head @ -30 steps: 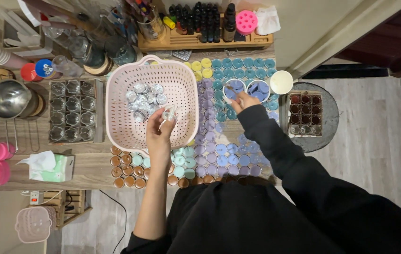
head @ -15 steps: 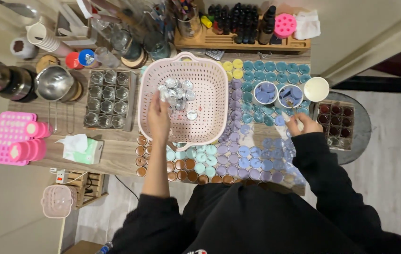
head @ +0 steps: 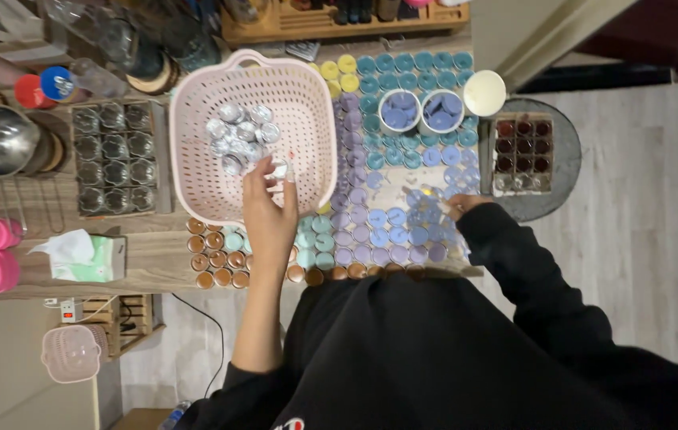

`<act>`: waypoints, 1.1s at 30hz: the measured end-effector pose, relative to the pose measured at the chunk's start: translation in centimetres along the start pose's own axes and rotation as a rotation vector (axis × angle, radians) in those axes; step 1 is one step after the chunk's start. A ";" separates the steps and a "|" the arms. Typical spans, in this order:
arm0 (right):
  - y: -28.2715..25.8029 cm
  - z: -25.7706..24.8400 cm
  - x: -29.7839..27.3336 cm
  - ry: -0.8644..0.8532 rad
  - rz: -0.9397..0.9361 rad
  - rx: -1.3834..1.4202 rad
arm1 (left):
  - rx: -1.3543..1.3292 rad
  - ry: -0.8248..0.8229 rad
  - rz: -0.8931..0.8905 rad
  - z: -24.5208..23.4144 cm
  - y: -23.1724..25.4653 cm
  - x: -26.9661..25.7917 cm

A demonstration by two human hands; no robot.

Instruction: The person prepares small tea light candles by placing wicks and foil cups into small plastic containers, using a small applicator tool to adjust components on a cluttered workspace.

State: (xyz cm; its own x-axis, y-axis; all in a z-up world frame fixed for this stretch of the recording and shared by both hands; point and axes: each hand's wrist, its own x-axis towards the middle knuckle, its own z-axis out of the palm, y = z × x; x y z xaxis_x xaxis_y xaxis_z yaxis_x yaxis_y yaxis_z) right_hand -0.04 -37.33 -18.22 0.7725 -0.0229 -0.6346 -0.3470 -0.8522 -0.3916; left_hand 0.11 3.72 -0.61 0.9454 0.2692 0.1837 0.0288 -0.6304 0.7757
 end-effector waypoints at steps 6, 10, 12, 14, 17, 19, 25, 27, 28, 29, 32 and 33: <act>-1.5 2.4 -2.0 -0.001 -0.198 -0.277 | -0.153 -0.247 -0.052 2.5 2.4 -2.7; -3.2 4.9 -0.4 -0.044 -0.084 -0.387 | -0.071 -0.275 0.098 3.7 4.0 -3.7; -4.2 4.7 -1.1 -0.054 -0.100 -0.424 | -0.047 -0.278 0.104 4.1 4.5 -3.9; -5.8 3.6 -2.7 -0.092 -0.139 -0.490 | -0.065 -0.258 0.140 3.9 4.9 -4.0; -8.2 1.5 -4.8 -0.151 -0.192 -0.594 | -0.039 -0.243 0.122 3.6 5.2 -4.1; -9.2 0.7 -5.8 -0.185 -0.227 -0.639 | -0.030 -0.238 0.118 3.4 5.4 -4.4; -9.9 0.3 -5.4 -0.238 -0.199 -0.615 | -0.040 -0.207 0.097 3.1 5.9 -4.6; -9.1 1.0 -4.9 -0.136 -0.034 -0.477 | -0.046 -0.192 0.093 3.0 6.0 -4.3; -8.7 1.4 -4.2 -0.135 -0.036 -0.478 | -0.047 -0.195 0.064 3.0 6.0 -4.2; -8.4 1.9 -3.3 -0.093 -0.003 -0.404 | -0.051 -0.201 0.034 2.9 6.1 -4.2; -6.8 2.2 -1.3 0.107 0.026 -0.254 | -0.045 -0.209 0.020 2.9 6.4 -4.1; -6.3 2.1 -0.8 0.261 0.018 -0.179 | -0.048 -0.211 0.024 2.8 6.4 -4.0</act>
State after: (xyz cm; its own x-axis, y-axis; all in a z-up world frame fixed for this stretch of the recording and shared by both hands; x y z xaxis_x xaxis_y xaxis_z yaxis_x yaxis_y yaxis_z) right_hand 0.43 -30.85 -16.66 0.8855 -0.1527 -0.4388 -0.2808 -0.9283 -0.2437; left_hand -2.55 -3.48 1.93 0.9928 0.0926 0.0761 -0.0056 -0.5978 0.8016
